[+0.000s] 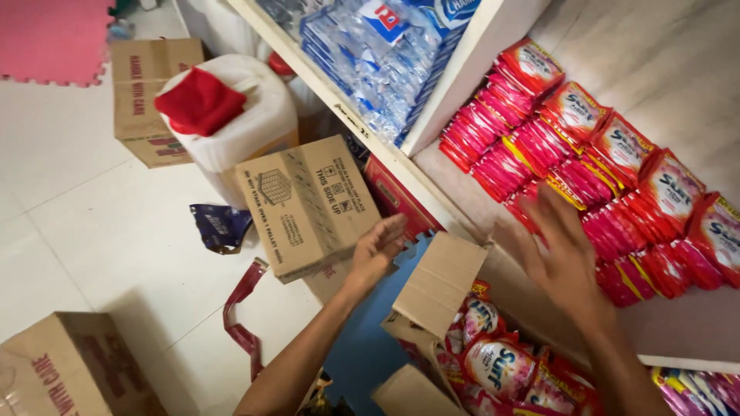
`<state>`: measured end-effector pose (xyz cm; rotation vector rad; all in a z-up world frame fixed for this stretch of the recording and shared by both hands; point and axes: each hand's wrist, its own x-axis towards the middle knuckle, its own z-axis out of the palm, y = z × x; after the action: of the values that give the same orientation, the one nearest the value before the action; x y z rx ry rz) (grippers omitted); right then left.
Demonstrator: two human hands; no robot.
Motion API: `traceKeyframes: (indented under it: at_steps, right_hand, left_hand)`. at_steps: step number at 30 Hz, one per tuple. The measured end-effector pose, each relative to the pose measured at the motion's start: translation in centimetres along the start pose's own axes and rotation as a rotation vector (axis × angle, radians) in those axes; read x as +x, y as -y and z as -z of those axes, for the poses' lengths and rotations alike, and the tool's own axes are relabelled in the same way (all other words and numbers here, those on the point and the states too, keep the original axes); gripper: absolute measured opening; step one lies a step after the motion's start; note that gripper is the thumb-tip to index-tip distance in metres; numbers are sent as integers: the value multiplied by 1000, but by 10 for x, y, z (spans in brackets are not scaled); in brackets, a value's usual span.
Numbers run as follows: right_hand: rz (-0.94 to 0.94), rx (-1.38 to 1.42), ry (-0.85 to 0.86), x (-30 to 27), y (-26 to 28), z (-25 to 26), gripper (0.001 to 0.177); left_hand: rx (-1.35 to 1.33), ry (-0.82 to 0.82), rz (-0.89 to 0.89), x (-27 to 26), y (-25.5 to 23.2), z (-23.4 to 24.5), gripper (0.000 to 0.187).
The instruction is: The person takes small red packets of Surf detergent from a cardboard box and places them onto a shelf. They arrange the packets in neat rows, stacking them vertically to fill the shelf space.
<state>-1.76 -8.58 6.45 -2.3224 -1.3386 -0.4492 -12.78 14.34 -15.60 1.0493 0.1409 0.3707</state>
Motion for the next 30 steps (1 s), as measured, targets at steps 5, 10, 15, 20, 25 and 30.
traceKeyframes:
  at_steps: [5,10,15,20,25,30]
  right_hand:
    - [16,18,-86,-93,2,-4,25]
    - [-82,55,137,-139,15,-1,31]
    - [-53,35,591,-159,12,-1,60]
    - [-98,18,721,-181,13,0,74]
    - [-150,44,657,-192,0,-11,76]
    - [-184,66,614,-212,-28,-32,66]
  left_hand:
    - [93,-7,-4,-19,2,-7,47]
    - [150,53,-36,-29,-27,-36,33]
    - [178,21,-86,-28,-62,-52,26]
    - [254,63,-100,-37,-117,-68,46]
    - [537,449,-490,-42,-158,-126,54]
    - [1043,1104,-293,-29,-142,-195,50]
